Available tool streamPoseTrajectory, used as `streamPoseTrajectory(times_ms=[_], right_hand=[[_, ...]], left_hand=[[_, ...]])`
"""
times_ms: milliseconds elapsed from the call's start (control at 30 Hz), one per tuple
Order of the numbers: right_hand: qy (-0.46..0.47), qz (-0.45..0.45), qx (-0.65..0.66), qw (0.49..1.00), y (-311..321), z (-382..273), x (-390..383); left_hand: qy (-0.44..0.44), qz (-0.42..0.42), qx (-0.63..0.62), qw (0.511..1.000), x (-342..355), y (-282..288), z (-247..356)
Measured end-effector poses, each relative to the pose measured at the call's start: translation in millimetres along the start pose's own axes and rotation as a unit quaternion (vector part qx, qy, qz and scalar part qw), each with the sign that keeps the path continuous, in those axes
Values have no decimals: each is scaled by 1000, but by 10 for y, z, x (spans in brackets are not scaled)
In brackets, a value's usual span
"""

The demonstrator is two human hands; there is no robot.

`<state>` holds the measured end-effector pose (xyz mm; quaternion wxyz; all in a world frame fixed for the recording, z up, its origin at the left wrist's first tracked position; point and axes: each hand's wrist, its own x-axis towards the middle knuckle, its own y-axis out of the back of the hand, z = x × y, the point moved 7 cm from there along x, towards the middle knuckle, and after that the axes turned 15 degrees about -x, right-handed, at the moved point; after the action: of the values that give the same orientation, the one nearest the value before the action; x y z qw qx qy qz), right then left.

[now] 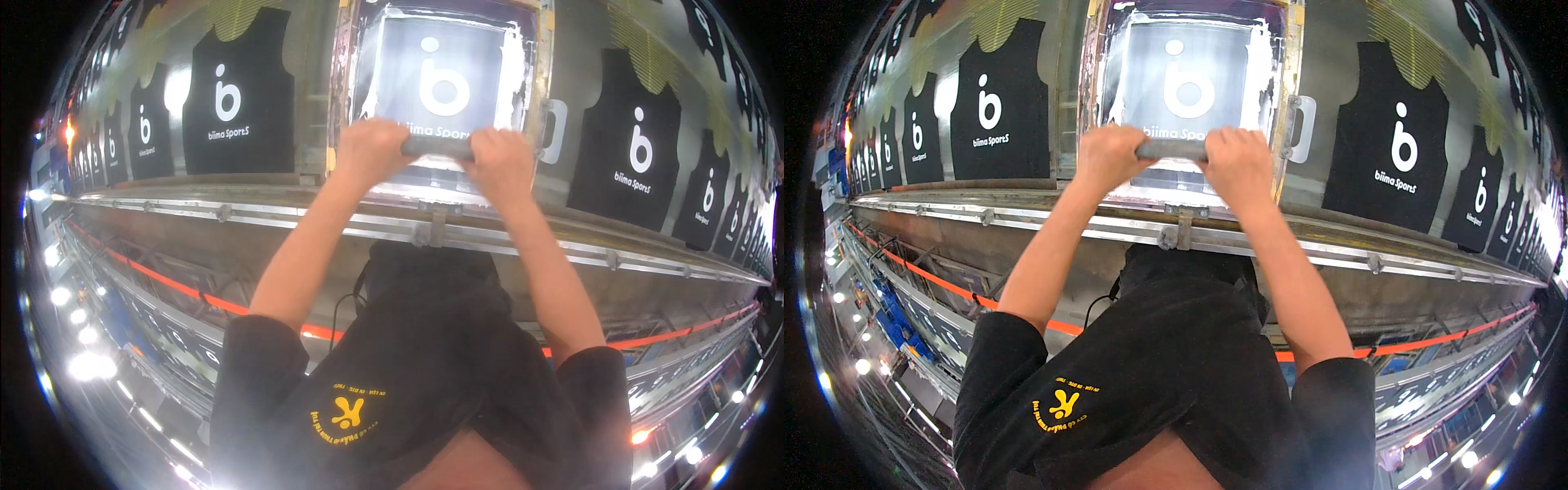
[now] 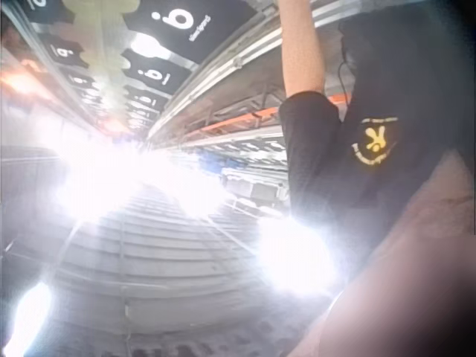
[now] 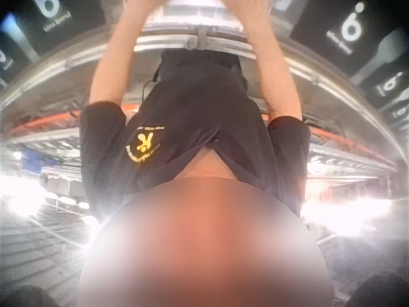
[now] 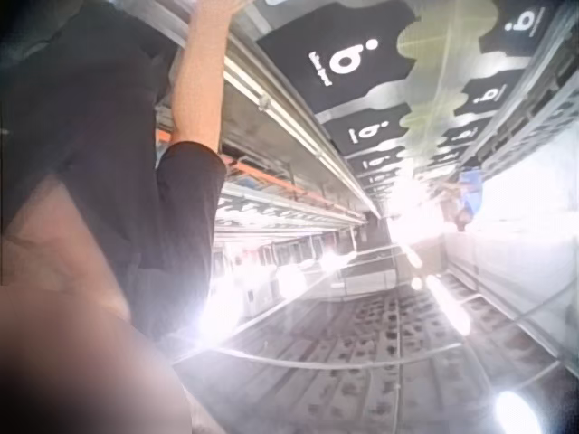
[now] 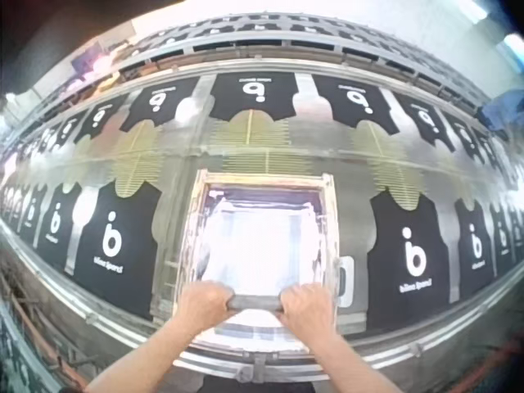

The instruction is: The person uses a squeegee to press ink through a screen onto a black t-shirt laid on a flat printing table. The person repeatedly pulls the squeegee across the screen, repositions the squeegee, and lifts the screen to check the printed logo on the shirt.

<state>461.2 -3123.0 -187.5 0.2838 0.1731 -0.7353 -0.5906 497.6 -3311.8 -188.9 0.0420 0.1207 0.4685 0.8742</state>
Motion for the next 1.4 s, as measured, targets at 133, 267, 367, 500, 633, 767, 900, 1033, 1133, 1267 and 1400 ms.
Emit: streamPoseTrajectory(times_ms=[133,267,367,500,633,767,900,1033,1133,1267,1400], right_hand=[[11,33,6,999,58,-312,-568],[28,-10,33,999,162,-504,-949],[29,-64,68,995,304,-482,-965],[10,-56,62,996,415,-125,-373],[-29,-80,-9,996,98,461,703],[-94,-100,-14,990,-47,974,1755],[-90,-60,-19,994,-245,1119,2054],[-87,-90,-23,992,-278,1052,1870],[-55,-72,-14,996,-274,826,1431],[-5,-16,16,1000,-129,246,571],[-35,-16,32,999,-21,-71,-12]], left_hand=[[19,17,11,1000,-698,-75,233],[37,-14,4,999,-1157,-143,470],[52,-103,-33,993,-1069,33,590],[8,-136,-81,987,-282,196,319],[90,-238,-16,967,986,112,-347],[43,-200,43,978,2081,293,-743],[41,-134,6,990,2308,177,-1067],[23,-109,18,994,2096,120,-961],[15,-124,24,992,1664,69,-754],[23,-113,-9,993,616,-23,-428],[28,-80,-69,994,-35,-2,-171]])
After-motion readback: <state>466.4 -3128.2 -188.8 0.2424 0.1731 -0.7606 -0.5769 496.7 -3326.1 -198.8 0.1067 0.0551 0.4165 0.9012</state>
